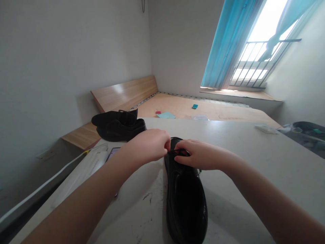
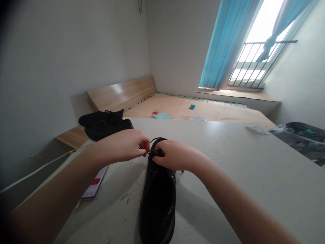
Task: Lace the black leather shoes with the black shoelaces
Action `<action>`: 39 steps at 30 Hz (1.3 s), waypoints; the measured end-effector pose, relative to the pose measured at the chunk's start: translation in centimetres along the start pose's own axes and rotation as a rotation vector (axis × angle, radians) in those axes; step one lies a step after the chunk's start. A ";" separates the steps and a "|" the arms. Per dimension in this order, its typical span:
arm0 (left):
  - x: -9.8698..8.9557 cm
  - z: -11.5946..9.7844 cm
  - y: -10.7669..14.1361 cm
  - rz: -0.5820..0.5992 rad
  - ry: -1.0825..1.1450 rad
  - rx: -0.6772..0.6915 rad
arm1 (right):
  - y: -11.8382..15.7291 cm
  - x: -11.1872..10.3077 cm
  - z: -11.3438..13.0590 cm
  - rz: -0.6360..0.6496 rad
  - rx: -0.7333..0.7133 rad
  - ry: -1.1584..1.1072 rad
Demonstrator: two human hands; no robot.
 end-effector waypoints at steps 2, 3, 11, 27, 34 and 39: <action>0.1 -0.2 0.0 -0.017 -0.003 -0.011 | 0.0 0.0 0.0 -0.006 -0.005 -0.008; 0.1 -0.2 0.0 -0.019 -0.002 -0.019 | 0.0 0.0 0.0 -0.015 -0.006 -0.012; 0.7 -0.1 -0.5 0.052 -0.005 -0.024 | -0.6 0.4 -0.5 -0.017 -0.006 -0.156; 0.8 -0.1 0.0 0.145 0.013 -0.008 | -0.6 0.7 -0.3 -0.253 -0.010 0.013; -0.7 0.7 1.3 0.149 -0.218 -0.198 | 1.2 -3.1 -0.4 -0.782 -0.106 -0.290; -1.3 1.5 1.8 0.066 -0.117 -0.149 | 3.2 -3.6 1.4 -0.883 -0.290 -0.575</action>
Point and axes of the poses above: each hand's wrist, its own y-axis away from the middle knuckle, its own x-axis out of the palm, z = x × y, the point moved 1 cm from there along -y, towards the middle knuckle, and after that the axes turned 2 degrees about x, right-handed, at the moved point
